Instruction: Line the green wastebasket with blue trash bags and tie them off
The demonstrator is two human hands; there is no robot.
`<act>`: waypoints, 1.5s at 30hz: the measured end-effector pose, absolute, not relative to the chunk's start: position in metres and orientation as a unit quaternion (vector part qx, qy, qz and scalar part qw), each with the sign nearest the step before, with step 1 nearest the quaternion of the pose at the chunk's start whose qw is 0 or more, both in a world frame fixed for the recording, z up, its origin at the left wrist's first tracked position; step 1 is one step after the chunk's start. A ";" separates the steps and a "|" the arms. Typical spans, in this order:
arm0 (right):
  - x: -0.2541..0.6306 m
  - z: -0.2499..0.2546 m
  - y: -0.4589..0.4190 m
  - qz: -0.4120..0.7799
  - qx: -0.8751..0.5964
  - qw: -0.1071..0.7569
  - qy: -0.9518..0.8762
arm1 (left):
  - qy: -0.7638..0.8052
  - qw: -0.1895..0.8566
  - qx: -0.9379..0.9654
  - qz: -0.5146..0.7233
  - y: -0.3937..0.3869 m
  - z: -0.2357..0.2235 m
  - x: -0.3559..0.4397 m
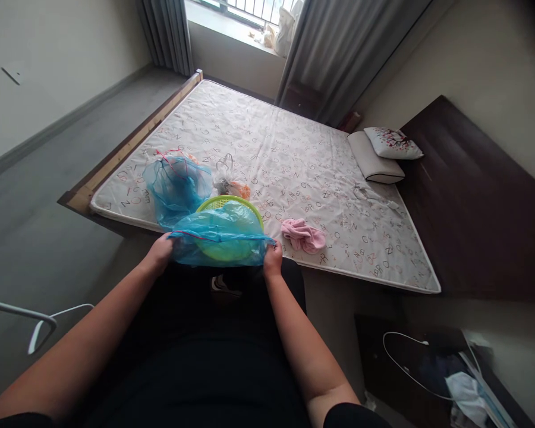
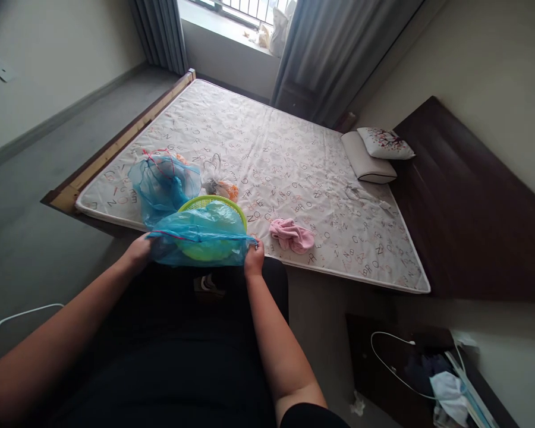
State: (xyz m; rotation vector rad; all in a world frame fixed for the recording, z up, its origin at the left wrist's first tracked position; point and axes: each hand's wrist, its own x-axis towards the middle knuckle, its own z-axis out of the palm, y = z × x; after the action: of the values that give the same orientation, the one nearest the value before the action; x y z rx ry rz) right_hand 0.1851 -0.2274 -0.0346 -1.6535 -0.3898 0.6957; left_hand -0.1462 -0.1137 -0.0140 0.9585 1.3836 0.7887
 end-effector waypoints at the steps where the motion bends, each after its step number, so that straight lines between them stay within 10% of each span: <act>1: 0.189 -0.034 -0.223 0.301 -0.711 0.611 -0.175 | 0.608 0.576 0.425 0.342 -0.108 -0.012 -0.145; 7: 0.199 -0.021 -0.199 0.314 -0.658 0.607 -0.316 | 0.607 0.443 0.568 0.335 -0.087 0.004 -0.135; 20: 0.187 0.001 -0.197 0.224 -0.694 0.296 -0.617 | 0.468 0.276 0.804 0.243 -0.068 0.026 -0.106; 39: 0.189 0.010 -0.203 0.343 -0.687 0.534 -0.354 | 0.578 0.287 0.729 0.228 -0.081 0.034 -0.107; 45: 0.196 0.010 -0.189 0.502 -0.627 0.537 -0.259 | 0.546 0.468 0.667 0.197 -0.058 0.029 -0.095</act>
State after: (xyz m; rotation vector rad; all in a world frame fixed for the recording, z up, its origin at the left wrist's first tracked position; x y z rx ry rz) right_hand 0.1962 -0.1890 0.0101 -1.4922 -0.6165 1.1948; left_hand -0.0945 -0.0579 0.0287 1.6358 1.3386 0.4822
